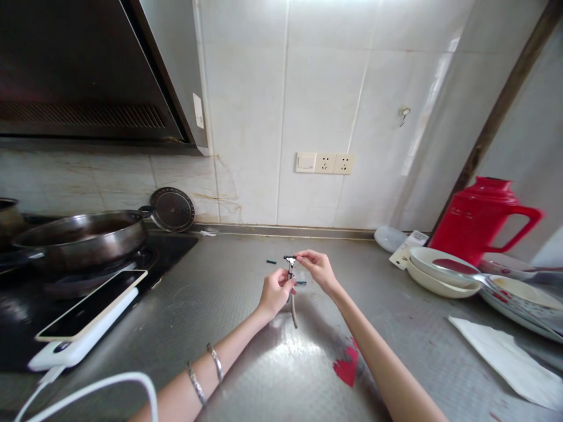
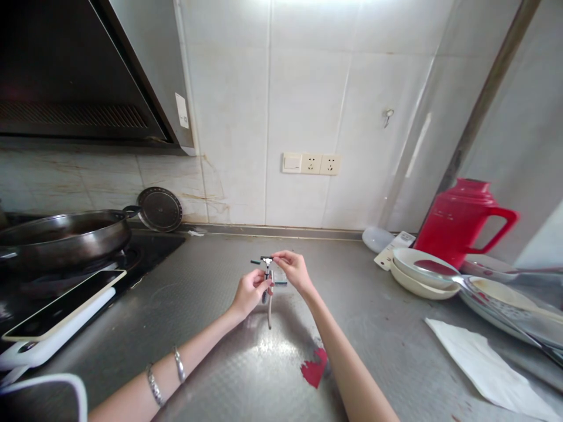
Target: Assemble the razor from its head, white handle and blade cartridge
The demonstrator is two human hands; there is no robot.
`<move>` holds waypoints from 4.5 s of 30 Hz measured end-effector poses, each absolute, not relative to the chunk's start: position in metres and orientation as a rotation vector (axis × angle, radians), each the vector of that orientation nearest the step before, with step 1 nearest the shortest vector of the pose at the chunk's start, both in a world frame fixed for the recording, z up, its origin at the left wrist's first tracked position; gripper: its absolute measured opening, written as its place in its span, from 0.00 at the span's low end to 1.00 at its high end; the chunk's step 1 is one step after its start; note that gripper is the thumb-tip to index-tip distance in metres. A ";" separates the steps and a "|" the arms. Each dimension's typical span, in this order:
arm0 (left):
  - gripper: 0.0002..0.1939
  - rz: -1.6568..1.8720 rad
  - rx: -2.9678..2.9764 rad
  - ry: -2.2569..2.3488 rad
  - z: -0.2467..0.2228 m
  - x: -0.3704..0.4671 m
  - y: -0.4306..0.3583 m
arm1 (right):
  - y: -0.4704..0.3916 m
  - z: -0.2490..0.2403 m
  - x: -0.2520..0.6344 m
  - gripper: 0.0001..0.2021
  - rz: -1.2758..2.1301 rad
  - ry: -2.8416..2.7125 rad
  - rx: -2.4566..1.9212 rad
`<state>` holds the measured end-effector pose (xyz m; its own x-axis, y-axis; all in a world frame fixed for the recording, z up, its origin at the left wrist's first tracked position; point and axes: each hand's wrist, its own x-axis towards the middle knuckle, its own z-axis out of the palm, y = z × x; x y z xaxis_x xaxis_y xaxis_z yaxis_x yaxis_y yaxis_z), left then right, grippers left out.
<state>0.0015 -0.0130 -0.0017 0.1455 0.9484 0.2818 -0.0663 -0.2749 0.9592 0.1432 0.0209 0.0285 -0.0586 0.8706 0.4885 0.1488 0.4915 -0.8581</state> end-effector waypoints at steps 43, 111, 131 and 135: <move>0.16 1.097 1.198 1.159 0.014 -0.056 0.038 | 0.011 0.014 0.115 0.17 0.812 -1.649 -1.506; 0.09 1.109 2.827 1.198 -0.010 -0.047 0.054 | 0.026 -0.002 0.159 0.11 0.147 -2.016 -1.298; 0.14 1.172 2.753 1.182 -0.010 -0.051 0.038 | 0.030 -0.002 0.166 0.07 0.331 -2.009 -1.196; 0.10 1.222 2.712 1.232 -0.014 -0.054 0.043 | 0.040 -0.011 0.188 0.06 0.355 -1.978 -1.277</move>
<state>-0.0544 0.0427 -0.0137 0.4200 0.6139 0.6684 0.6732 -0.7047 0.2242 0.1883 0.0396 -0.0108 -0.2285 0.8712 0.4345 0.6655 0.4655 -0.5834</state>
